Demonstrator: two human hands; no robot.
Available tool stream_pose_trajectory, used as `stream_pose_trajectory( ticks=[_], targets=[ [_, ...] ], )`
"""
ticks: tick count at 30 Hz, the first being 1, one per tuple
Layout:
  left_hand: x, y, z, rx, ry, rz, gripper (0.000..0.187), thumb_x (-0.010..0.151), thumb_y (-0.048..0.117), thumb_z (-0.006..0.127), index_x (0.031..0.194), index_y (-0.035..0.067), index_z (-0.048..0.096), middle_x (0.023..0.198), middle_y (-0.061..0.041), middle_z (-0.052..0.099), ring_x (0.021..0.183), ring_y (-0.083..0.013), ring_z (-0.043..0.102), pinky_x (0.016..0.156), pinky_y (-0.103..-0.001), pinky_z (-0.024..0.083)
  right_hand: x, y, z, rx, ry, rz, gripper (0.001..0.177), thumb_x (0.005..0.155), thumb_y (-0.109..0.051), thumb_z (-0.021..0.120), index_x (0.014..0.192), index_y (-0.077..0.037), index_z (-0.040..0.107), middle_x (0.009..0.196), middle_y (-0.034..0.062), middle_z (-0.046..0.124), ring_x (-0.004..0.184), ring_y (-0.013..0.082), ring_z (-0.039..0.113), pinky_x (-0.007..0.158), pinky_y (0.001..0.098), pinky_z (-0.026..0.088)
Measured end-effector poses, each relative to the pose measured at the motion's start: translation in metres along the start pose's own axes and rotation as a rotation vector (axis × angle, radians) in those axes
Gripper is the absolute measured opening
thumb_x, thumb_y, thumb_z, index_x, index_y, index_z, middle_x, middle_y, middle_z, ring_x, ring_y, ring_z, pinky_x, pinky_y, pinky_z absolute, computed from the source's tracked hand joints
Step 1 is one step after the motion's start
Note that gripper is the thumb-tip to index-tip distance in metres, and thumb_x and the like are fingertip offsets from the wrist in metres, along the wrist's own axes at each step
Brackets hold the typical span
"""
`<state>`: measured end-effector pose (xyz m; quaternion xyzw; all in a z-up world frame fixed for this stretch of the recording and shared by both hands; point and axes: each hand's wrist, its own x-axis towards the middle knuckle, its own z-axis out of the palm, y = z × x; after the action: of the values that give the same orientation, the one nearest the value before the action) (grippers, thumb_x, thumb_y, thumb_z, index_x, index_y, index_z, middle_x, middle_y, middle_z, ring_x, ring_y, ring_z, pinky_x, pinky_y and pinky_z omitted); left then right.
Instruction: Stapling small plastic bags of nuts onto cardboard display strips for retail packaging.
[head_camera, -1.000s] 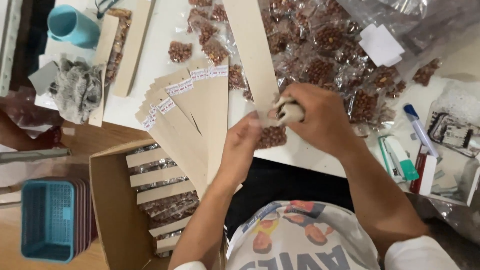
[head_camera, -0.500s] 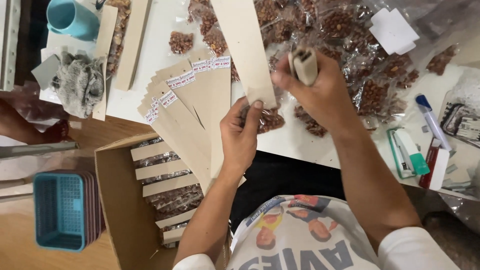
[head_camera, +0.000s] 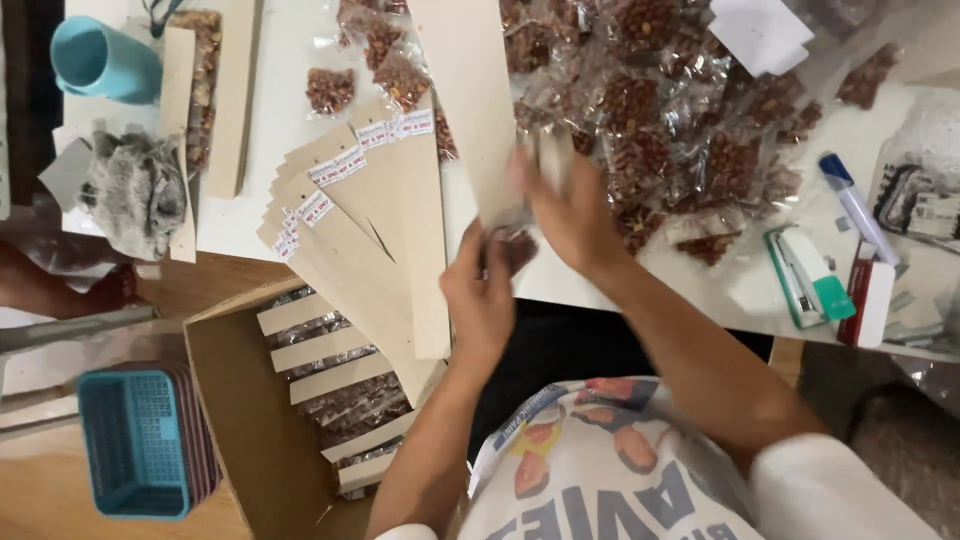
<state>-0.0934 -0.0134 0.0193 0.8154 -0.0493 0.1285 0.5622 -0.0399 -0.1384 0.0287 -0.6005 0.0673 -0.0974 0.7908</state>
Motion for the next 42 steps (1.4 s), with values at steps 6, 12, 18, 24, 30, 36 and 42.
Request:
stream_pose_trajectory(
  ticks=[6, 12, 18, 24, 30, 36, 42],
  targets=[
    [0.014, -0.067, -0.018, -0.272, -0.003, -0.356, 0.021, 0.105, 0.008, 0.056, 0.122, 0.001, 0.068, 0.105, -0.017, 0.076, 0.096, -0.021, 0.07, 0.087, -0.049, 0.061, -0.03, 0.017, -0.103, -1.774, -0.147, -0.666, 0.044, 0.072, -0.035, 0.084, 0.111, -0.017, 0.071, 0.09, 0.0053, 0.06, 0.089, 0.0255, 0.061, 0.077, 0.0416, 0.047],
    [0.034, -0.066, -0.002, -0.623, -0.057, -0.619, 0.02, 0.105, 0.017, 0.059, 0.113, 0.001, 0.067, 0.093, -0.013, 0.072, 0.084, -0.0219, 0.073, 0.084, -0.044, 0.062, -0.004, -0.037, -0.081, -0.654, -0.276, -0.155, 0.011, 0.094, -0.016, 0.075, 0.09, -0.007, 0.071, 0.081, 0.0089, 0.069, 0.085, 0.0265, 0.068, 0.082, 0.0388, 0.052],
    [0.046, 0.027, -0.017, -0.71, -0.181, -0.774, 0.045, 0.108, 0.038, 0.045, 0.12, 0.0, 0.066, 0.113, -0.022, 0.071, 0.104, -0.0332, 0.069, 0.098, -0.057, 0.052, 0.021, -0.051, -0.042, -0.802, -0.446, -0.106, 0.021, 0.088, -0.02, 0.079, 0.1, -0.006, 0.069, 0.083, 0.0157, 0.072, 0.084, 0.0364, 0.071, 0.076, 0.0436, 0.051],
    [0.036, -0.006, -0.009, -0.463, -0.184, -0.47, 0.029, 0.109, 0.025, 0.053, 0.1, 0.004, 0.071, 0.085, -0.001, 0.063, 0.088, -0.0111, 0.057, 0.088, -0.039, 0.055, 0.03, -0.031, -0.024, -0.854, -0.305, -0.134, 0.033, 0.094, -0.032, 0.081, 0.1, -0.003, 0.068, 0.078, 0.0166, 0.07, 0.072, 0.0308, 0.07, 0.07, 0.0414, 0.052],
    [0.029, 0.01, -0.006, -0.336, -0.058, -0.256, 0.032, 0.11, 0.02, 0.054, 0.094, 0.002, 0.075, 0.081, -0.01, 0.074, 0.084, -0.0105, 0.061, 0.079, -0.037, 0.059, 0.024, -0.038, 0.041, -0.071, 0.034, 0.069, 0.048, 0.1, -0.059, 0.058, 0.101, -0.012, 0.065, 0.088, 0.0043, 0.066, 0.083, 0.0183, 0.06, 0.083, 0.0344, 0.049],
    [0.017, 0.022, -0.003, -0.226, -0.172, -0.207, 0.021, 0.105, 0.01, 0.059, 0.105, 0.002, 0.078, 0.085, -0.016, 0.079, 0.082, -0.0127, 0.068, 0.07, -0.04, 0.062, 0.033, -0.007, 0.034, 0.02, 0.035, 0.059, 0.052, 0.101, -0.06, 0.055, 0.101, -0.01, 0.073, 0.095, 0.0033, 0.069, 0.093, 0.0191, 0.066, 0.093, 0.0339, 0.051],
    [0.012, -0.034, -0.008, -0.432, -0.044, -0.419, 0.03, 0.106, 0.018, 0.059, 0.125, -0.005, 0.064, 0.096, -0.006, 0.066, 0.094, -0.0162, 0.056, 0.087, -0.042, 0.054, 0.098, 0.0, -0.063, -1.41, -0.373, -0.368, 0.067, 0.076, -0.023, 0.088, 0.139, -0.027, 0.064, 0.1, 0.0124, 0.073, 0.098, 0.0397, 0.071, 0.084, 0.0511, 0.058]
  ],
)
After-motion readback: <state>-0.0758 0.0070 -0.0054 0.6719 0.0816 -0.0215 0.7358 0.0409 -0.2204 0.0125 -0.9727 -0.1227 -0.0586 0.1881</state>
